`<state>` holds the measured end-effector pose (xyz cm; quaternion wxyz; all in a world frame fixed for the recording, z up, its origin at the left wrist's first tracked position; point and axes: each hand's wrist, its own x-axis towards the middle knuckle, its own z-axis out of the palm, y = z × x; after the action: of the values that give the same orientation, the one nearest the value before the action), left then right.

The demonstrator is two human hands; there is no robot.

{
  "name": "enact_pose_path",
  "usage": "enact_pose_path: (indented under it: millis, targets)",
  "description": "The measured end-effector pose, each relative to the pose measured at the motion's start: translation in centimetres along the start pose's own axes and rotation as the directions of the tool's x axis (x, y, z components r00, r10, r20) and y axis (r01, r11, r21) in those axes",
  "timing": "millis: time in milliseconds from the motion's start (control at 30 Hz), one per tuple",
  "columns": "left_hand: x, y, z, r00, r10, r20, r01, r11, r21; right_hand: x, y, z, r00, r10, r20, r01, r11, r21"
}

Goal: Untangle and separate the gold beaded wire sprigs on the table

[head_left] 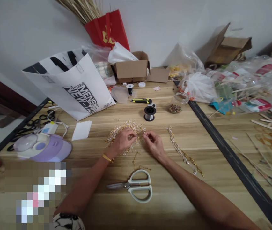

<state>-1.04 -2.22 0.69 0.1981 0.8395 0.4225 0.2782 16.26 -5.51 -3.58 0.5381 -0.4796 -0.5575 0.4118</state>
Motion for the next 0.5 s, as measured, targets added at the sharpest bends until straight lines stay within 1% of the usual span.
enact_pose_path:
  millis: [33, 67, 133, 200, 267, 333, 400, 500]
  targets:
    - [-0.5, 0.1, 0.0, 0.998, -0.058, -0.033, 0.054, 0.993, -0.101, -0.2, 0.0, 0.0, 0.999, -0.038, 0.023, 0.039, 0.998, -0.041]
    - [-0.9, 0.2, 0.0, 0.991, -0.130, -0.036, 0.120, 0.971, -0.206, -0.4, -0.1, 0.1, 0.995, -0.081, 0.051, 0.085, 0.993, -0.082]
    - [-1.8, 0.3, 0.1, 0.963, -0.268, 0.029, 0.255, 0.873, -0.415, -0.7, -0.2, 0.1, 0.979, -0.173, 0.109, 0.189, 0.970, -0.151]
    - [-2.4, 0.4, 0.2, 0.928, -0.359, 0.100, 0.352, 0.757, -0.551, -0.9, -0.3, 0.2, 0.956, -0.250, 0.152, 0.277, 0.940, -0.197]
    - [-2.8, 0.6, 0.2, 0.901, -0.412, 0.135, 0.403, 0.679, -0.614, -1.1, -0.5, 0.2, 0.939, -0.298, 0.175, 0.332, 0.916, -0.223]
    - [-2.9, 0.8, 0.2, 0.884, -0.447, 0.141, 0.425, 0.640, -0.640, -1.3, -0.6, 0.2, 0.923, -0.332, 0.196, 0.373, 0.896, -0.240]
    - [-3.0, 1.0, 0.2, 0.876, -0.465, 0.130, 0.428, 0.622, -0.655, -1.3, -0.6, 0.2, 0.905, -0.361, 0.226, 0.412, 0.875, -0.254]
    - [-3.1, 0.9, 0.4, 0.880, -0.460, 0.115, 0.411, 0.619, -0.669, -1.4, -0.5, 0.2, 0.883, -0.385, 0.270, 0.452, 0.851, -0.265]
